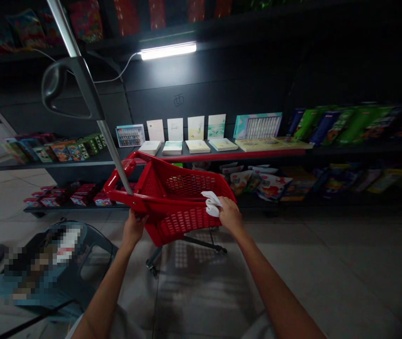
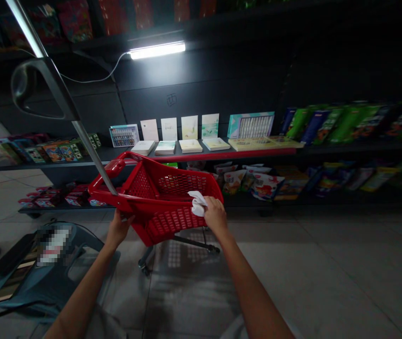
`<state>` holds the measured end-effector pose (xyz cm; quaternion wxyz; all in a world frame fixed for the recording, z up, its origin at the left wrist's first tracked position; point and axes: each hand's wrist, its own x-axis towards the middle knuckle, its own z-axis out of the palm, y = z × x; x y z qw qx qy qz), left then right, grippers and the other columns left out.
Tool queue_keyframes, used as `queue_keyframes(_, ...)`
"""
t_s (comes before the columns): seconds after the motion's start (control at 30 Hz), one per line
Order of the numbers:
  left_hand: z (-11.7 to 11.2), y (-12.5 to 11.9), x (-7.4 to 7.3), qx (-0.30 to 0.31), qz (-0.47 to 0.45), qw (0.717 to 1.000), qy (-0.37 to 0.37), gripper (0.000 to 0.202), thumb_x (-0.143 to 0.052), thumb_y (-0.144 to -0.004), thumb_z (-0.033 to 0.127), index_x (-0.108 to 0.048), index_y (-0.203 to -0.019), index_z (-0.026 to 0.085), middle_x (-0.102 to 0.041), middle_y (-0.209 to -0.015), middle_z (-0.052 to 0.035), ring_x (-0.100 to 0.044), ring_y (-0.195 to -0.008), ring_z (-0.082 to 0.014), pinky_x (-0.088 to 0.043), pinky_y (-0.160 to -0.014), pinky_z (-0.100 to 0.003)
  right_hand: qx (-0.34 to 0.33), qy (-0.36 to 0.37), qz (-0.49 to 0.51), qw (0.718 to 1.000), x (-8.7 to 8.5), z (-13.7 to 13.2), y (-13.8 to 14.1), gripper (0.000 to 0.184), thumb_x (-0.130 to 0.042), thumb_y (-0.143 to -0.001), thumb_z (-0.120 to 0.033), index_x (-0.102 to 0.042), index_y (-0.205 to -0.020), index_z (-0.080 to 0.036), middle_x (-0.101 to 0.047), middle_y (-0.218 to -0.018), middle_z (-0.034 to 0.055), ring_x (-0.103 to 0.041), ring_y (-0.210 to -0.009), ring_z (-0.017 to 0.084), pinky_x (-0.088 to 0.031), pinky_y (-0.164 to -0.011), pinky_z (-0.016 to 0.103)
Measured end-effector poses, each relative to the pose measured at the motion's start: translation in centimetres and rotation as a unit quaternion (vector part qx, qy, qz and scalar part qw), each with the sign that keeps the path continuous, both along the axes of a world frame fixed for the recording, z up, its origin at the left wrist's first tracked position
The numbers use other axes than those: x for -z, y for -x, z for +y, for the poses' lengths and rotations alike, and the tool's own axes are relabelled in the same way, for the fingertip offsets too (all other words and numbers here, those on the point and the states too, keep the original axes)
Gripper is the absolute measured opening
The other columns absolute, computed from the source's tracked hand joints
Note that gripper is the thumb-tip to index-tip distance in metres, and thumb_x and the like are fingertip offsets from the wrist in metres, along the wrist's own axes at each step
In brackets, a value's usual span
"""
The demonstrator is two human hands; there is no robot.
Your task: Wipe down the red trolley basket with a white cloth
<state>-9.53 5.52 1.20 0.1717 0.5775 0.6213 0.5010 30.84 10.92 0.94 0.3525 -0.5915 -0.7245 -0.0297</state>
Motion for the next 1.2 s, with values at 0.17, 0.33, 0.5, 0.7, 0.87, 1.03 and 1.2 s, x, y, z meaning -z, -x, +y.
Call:
queue_keyframes(0.17, 0.0, 0.4, 0.6, -0.003, 0.025, 0.999, 0.025, 0.060, -0.071, -0.085, 0.040, -0.045, -0.136, 0.021, -0.077, -0.106, -0.0098, -0.077, -0.092, -0.0251, -0.061, -0.078, -0.036, 0.000, -0.011, 0.003, 1.000, -0.1, -0.3, 0.5, 0.029, -0.045, -0.094, -0.012, -0.064, -0.116, -0.018, -0.070, -0.109, 0.0101, -0.059, -0.103, 0.025, -0.039, -0.095, 0.033)
queue_keyframes(0.33, 0.2, 0.6, 1.0, -0.008, 0.020, 0.999, 0.050, 0.060, -0.071, -0.086, 0.041, -0.044, -0.137, 0.023, -0.077, -0.109, -0.0103, -0.077, -0.091, -0.0255, -0.061, -0.076, -0.035, 0.003, -0.002, 0.004, 1.000, -0.1, -0.2, 0.4, 0.029, -0.046, -0.094, -0.012, -0.065, -0.115, -0.019, -0.070, -0.107, 0.0104, -0.059, -0.100, 0.025, -0.039, -0.094, 0.033)
queue_keyframes(0.5, 0.3, 0.5, 1.6, -0.019, 0.020, 0.998, 0.064, 0.059, -0.070, -0.087, 0.041, -0.043, -0.136, 0.023, -0.076, -0.110, -0.0109, -0.077, -0.086, -0.0241, -0.060, -0.072, -0.033, 0.005, 0.002, -0.003, 1.000, -0.3, -0.5, 0.5, 0.027, -0.047, -0.096, -0.016, -0.065, -0.116, -0.018, -0.070, -0.107, 0.0110, -0.060, -0.101, 0.025, -0.040, -0.095, 0.034)
queue_keyframes(0.7, -0.1, 0.1, 1.6, -0.021, 0.040, 0.998, 0.054, 0.059, -0.067, -0.088, 0.043, -0.042, -0.137, 0.021, -0.075, -0.109, -0.0118, -0.075, -0.080, -0.0236, -0.057, -0.070, -0.034, 0.005, -0.002, 0.011, 1.000, -1.2, -1.7, 3.7, 0.042, -0.043, -0.098, -0.015, -0.061, -0.136, -0.016, -0.068, -0.131, 0.0152, -0.059, -0.122, 0.029, -0.030, -0.118, 0.049)
queue_keyframes(0.87, -0.7, -0.3, 1.3, -0.011, 0.063, 0.998, 0.028, 0.059, -0.065, -0.090, 0.041, -0.040, -0.139, 0.020, -0.075, -0.105, -0.0106, -0.075, -0.084, -0.0240, -0.056, -0.073, -0.034, -0.109, -0.035, 0.030, 0.993, -2.2, -3.8, 9.1, 0.062, -0.048, -0.100, -0.024, -0.038, -0.160, -0.021, -0.049, -0.158, 0.0132, -0.041, -0.148, 0.030, -0.017, -0.127, 0.058)
queue_keyframes(1.03, -1.6, -0.7, 0.2, -0.024, 0.089, 0.994, 0.052, 0.059, -0.065, -0.092, 0.039, -0.038, -0.140, 0.020, -0.076, -0.103, -0.0106, -0.075, -0.082, -0.0240, -0.056, -0.072, -0.034, -0.166, -0.046, 0.030, 0.985, -2.9, -4.9, 11.9, 0.056, -0.049, -0.101, -0.025, -0.044, -0.157, -0.029, -0.045, -0.162, 0.0058, -0.035, -0.153, 0.026, -0.017, -0.129, 0.056)
queue_keyframes(1.2, -2.3, -1.0, -0.9, -0.052, 0.103, 0.990, 0.082, 0.055, -0.069, -0.090, 0.034, -0.043, -0.137, 0.024, -0.078, -0.108, -0.0116, -0.077, -0.096, -0.0272, -0.056, -0.078, -0.034, -0.122, -0.027, 0.044, 0.991, -2.6, -3.6, 9.0, 0.047, -0.038, -0.103, -0.015, -0.061, -0.143, -0.026, -0.064, -0.144, 0.0057, -0.056, -0.135, 0.022, -0.028, -0.126, 0.050)
